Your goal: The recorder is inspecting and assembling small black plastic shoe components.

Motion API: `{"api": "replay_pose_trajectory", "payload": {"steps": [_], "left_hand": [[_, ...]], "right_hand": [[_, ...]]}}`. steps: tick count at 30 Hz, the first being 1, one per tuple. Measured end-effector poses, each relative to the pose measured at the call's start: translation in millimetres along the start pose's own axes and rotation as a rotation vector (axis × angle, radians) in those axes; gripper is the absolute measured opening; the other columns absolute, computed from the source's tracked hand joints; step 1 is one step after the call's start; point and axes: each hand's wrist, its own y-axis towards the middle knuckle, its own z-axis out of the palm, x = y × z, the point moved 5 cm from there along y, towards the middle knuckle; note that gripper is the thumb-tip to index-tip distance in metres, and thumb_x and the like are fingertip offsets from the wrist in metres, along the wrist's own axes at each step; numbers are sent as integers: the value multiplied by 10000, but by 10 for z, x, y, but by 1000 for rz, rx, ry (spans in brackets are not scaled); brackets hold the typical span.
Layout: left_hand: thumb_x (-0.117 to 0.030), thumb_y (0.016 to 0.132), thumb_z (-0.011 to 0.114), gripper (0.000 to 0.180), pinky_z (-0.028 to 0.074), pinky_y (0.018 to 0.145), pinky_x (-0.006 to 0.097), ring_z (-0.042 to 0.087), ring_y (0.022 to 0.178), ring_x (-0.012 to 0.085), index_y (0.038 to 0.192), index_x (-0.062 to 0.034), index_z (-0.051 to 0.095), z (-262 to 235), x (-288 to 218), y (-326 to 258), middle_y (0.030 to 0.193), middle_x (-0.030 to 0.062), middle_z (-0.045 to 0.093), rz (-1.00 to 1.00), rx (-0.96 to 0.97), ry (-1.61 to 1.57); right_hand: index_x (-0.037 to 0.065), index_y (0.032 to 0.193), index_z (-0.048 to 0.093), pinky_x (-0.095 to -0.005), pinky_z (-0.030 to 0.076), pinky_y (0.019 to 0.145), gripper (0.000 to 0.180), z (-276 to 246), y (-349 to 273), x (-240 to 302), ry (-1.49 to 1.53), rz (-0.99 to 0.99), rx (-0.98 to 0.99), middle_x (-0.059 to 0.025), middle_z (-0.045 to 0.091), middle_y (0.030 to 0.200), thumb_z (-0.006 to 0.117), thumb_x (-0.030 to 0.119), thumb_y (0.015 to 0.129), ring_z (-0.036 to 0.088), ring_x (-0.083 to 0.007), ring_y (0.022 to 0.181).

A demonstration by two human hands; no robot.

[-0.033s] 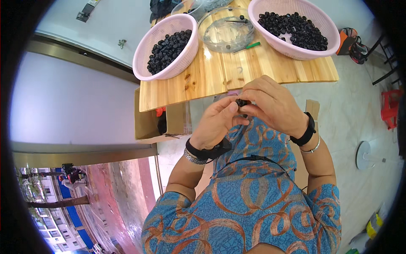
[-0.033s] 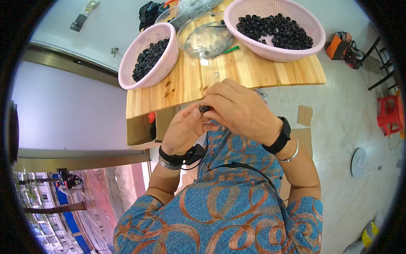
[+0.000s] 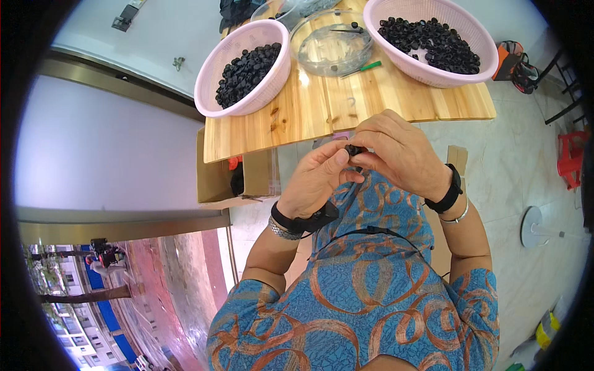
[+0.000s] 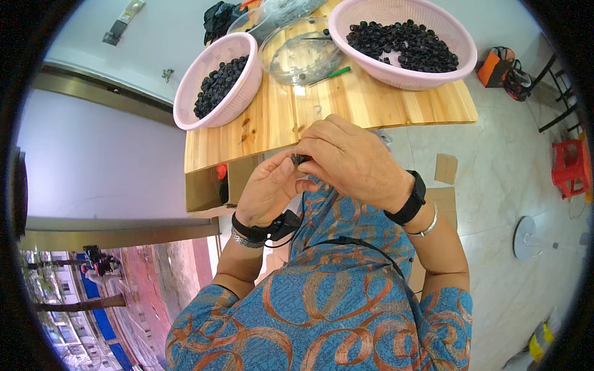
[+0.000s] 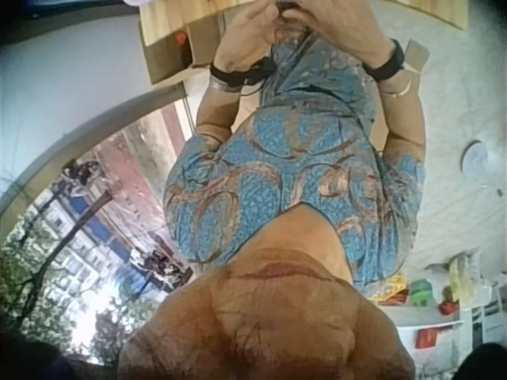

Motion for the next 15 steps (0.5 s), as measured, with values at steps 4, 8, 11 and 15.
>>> {"api": "replay_pose_trajectory", "payload": {"steps": [4,8,11,15], "left_hand": [[-209,950,436,373,480,825,340,552,1027,204,1226,41,437,31,-23,-19,1158,141,536,5,-29,14],[-177,954,440,295,483,799,301,554,986,154,1168,21,486,44,27,0,1091,89,551,33,-67,18],[-175,957,432,289,485,797,298,555,979,155,1164,21,480,75,36,11,1088,87,548,78,-82,34],[-174,956,432,278,500,783,296,558,966,146,1155,15,477,72,18,52,1067,84,548,76,-76,38]], "right_hand": [[41,931,566,-334,464,716,258,20,3,-4,-7,-5,38,-83,548,887,646,130,702,534,-267,821],[33,928,552,-335,462,727,251,69,-28,-40,-2,24,91,-87,542,894,638,131,714,530,-269,835],[25,928,541,-339,461,736,252,114,-37,-47,-23,22,100,-93,537,900,634,130,719,528,-270,843],[13,935,541,-338,461,736,257,113,-38,-67,-14,11,49,-106,537,907,641,118,724,530,-273,843]]}}
